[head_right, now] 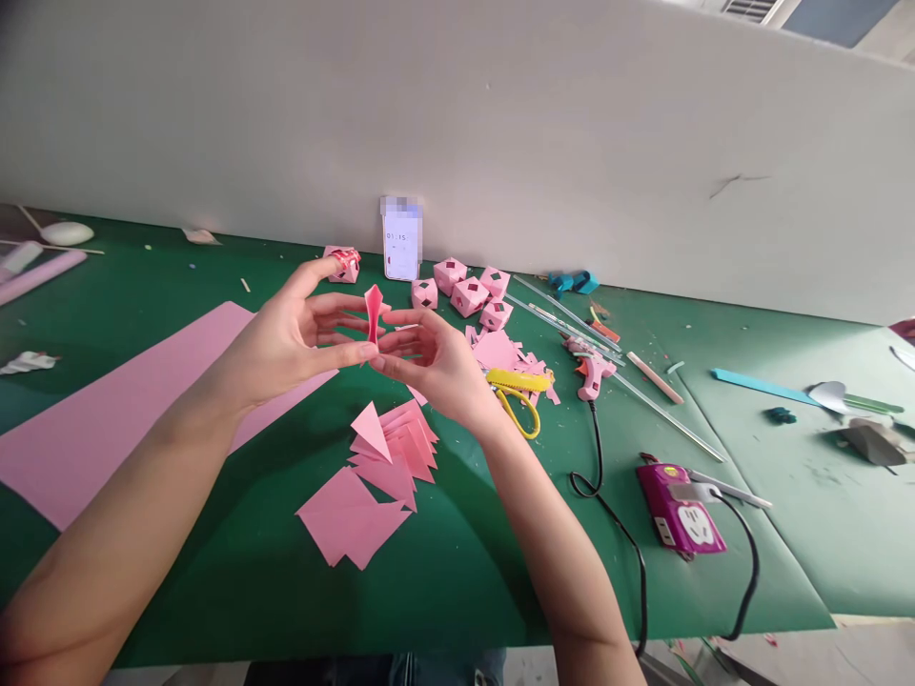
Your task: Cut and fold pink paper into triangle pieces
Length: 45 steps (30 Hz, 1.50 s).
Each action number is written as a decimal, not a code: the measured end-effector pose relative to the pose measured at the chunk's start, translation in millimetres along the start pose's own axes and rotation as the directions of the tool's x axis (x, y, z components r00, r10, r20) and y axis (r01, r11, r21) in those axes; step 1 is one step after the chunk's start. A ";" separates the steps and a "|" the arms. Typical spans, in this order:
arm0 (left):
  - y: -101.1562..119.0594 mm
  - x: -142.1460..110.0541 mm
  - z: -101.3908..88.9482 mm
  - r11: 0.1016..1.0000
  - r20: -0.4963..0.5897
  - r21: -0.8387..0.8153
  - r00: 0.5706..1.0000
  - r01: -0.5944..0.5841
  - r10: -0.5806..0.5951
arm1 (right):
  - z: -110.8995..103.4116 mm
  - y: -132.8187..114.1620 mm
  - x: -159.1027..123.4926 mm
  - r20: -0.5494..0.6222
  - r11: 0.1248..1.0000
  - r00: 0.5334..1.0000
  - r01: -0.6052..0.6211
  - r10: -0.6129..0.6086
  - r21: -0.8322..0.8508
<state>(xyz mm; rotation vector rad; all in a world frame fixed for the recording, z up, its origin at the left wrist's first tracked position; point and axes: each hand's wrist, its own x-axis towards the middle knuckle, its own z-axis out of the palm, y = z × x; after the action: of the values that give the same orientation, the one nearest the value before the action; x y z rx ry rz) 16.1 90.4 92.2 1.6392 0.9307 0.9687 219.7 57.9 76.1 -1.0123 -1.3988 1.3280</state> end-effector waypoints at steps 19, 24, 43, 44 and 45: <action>-16.9 12.0 -8.4 1.000 -0.177 0.000 0.984 0.028 -0.028 | 8.8 16.1 1.3 0.142 0.360 0.809 0.402 -0.571 -0.842; -13.0 9.1 -3.1 1.000 -0.126 -0.009 0.992 0.009 -0.010 | 5.1 23.6 6.3 0.075 0.312 0.764 0.348 -0.641 -0.884; -5.5 2.4 6.2 0.998 -0.061 0.038 0.997 -0.041 0.044 | 11.3 11.1 2.6 -0.233 0.677 0.789 0.288 -0.569 -0.677; -5.5 2.2 5.9 0.998 -0.070 0.045 0.996 -0.046 0.049 | 11.6 11.3 2.5 -0.236 0.683 0.787 0.295 -0.571 -0.668; -5.2 1.9 5.8 0.998 -0.079 0.046 0.996 -0.048 0.051 | 11.8 11.4 2.3 -0.241 0.694 0.788 0.298 -0.566 -0.655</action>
<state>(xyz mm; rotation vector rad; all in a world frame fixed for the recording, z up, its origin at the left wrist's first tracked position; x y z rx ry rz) 21.4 91.2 86.3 1.6772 0.9751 1.0617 207.3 58.2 65.1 -1.1657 -1.5992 0.2526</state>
